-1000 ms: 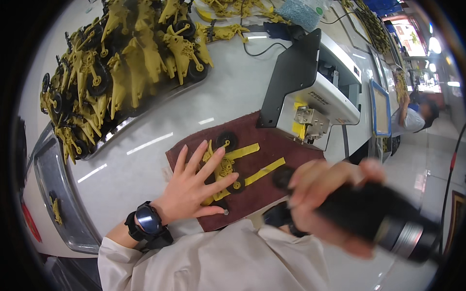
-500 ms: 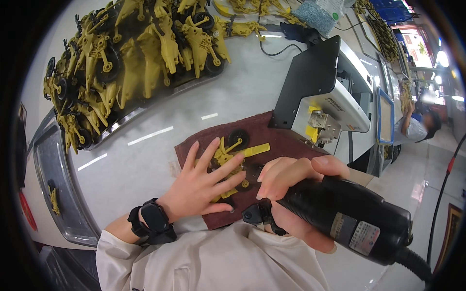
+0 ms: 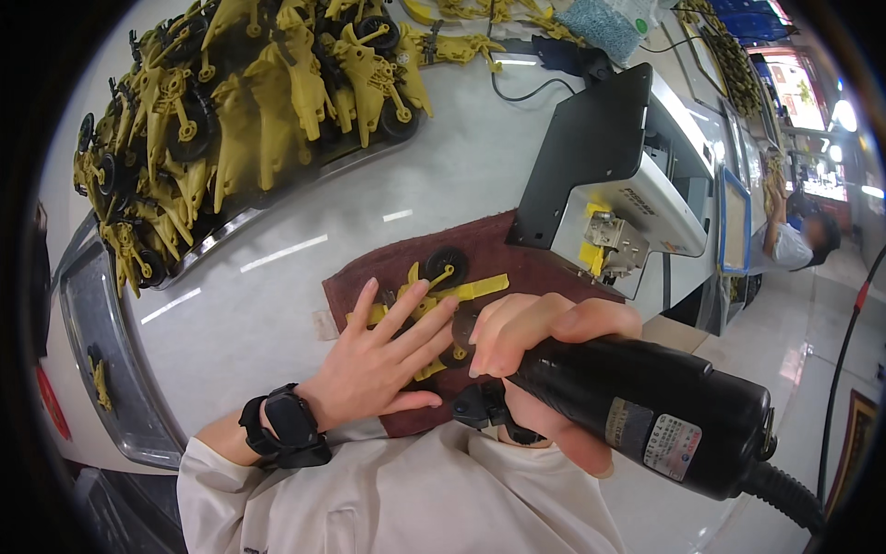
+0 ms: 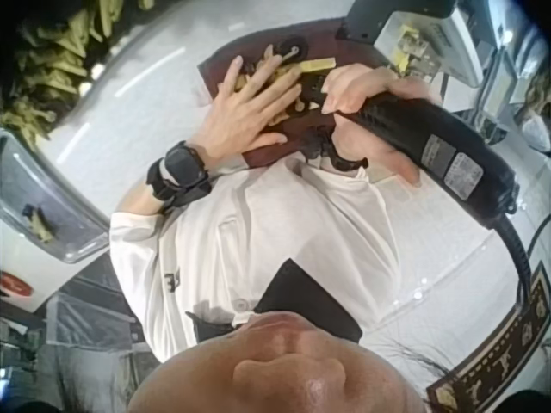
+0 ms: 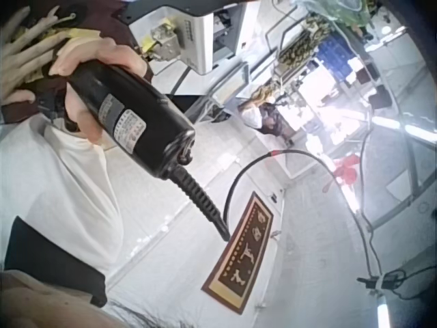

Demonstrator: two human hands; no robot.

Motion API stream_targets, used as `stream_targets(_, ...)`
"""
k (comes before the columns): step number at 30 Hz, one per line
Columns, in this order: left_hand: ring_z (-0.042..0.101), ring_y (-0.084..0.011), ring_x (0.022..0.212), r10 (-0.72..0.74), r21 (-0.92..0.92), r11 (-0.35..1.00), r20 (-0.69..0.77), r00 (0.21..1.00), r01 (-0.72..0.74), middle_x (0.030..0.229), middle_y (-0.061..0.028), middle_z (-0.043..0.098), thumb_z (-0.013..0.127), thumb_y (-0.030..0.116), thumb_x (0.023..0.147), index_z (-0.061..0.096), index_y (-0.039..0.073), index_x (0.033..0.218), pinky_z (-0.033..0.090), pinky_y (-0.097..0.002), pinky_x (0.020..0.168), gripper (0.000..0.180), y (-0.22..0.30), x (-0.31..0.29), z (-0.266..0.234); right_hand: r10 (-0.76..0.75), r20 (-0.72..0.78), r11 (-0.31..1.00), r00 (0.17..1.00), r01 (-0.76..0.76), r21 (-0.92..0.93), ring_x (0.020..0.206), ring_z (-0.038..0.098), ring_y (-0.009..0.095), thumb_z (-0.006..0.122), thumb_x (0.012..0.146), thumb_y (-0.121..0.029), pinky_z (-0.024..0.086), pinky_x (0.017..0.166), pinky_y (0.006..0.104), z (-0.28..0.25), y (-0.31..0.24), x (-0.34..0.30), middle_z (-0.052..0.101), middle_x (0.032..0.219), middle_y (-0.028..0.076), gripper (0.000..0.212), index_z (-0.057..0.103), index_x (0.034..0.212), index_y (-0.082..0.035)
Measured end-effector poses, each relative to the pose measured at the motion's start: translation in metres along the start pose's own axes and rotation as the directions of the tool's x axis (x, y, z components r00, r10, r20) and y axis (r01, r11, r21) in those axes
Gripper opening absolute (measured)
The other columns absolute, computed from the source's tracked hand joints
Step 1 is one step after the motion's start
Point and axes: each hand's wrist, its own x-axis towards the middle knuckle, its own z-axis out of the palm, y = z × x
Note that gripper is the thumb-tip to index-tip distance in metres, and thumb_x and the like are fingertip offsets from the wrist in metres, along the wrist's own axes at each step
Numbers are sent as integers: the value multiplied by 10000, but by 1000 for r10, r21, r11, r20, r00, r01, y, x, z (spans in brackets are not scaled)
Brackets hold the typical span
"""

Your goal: Assembling small yellow toy motorcycles using an electric screwdriver at a factory workstation.

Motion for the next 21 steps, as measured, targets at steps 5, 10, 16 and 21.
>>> stream_targets(5,226,-269,1377,17,8,1000,-7,1000,-17,1441,-53,343,587,566,760,453,126,1327,206,-543,1077,731,-1,1,2,26,126,1000,992,-27,12,550,560,249,618,706,-695,450,550,369,-3,-2,2,570,725,137,825,376,1103,-13)
stream_targets(10,247,-311,1370,-10,-5,1000,-22,1000,10,1442,-73,346,550,576,788,485,114,1268,168,-588,1064,670,0,-1,9,7,195,1000,981,-5,-11,594,578,233,615,722,-688,463,574,380,-6,-4,-1,591,763,128,870,362,1209,-13)
stream_targets(16,280,-318,1350,-2,-9,1000,-39,999,2,1435,-69,357,574,564,773,433,118,1342,191,-592,1057,737,2,1,5,-334,-262,912,905,240,-334,472,466,186,509,705,-785,410,508,338,-36,-88,36,489,631,72,956,400,1264,-17)
stream_targets(21,279,-319,1350,1,-28,1000,-51,999,-2,1433,-71,359,574,553,782,435,115,1341,188,-589,1058,723,1,1,6,-308,-390,780,868,-5,-626,450,460,190,411,714,-832,432,526,346,-55,-62,56,504,591,92,981,386,1201,19)
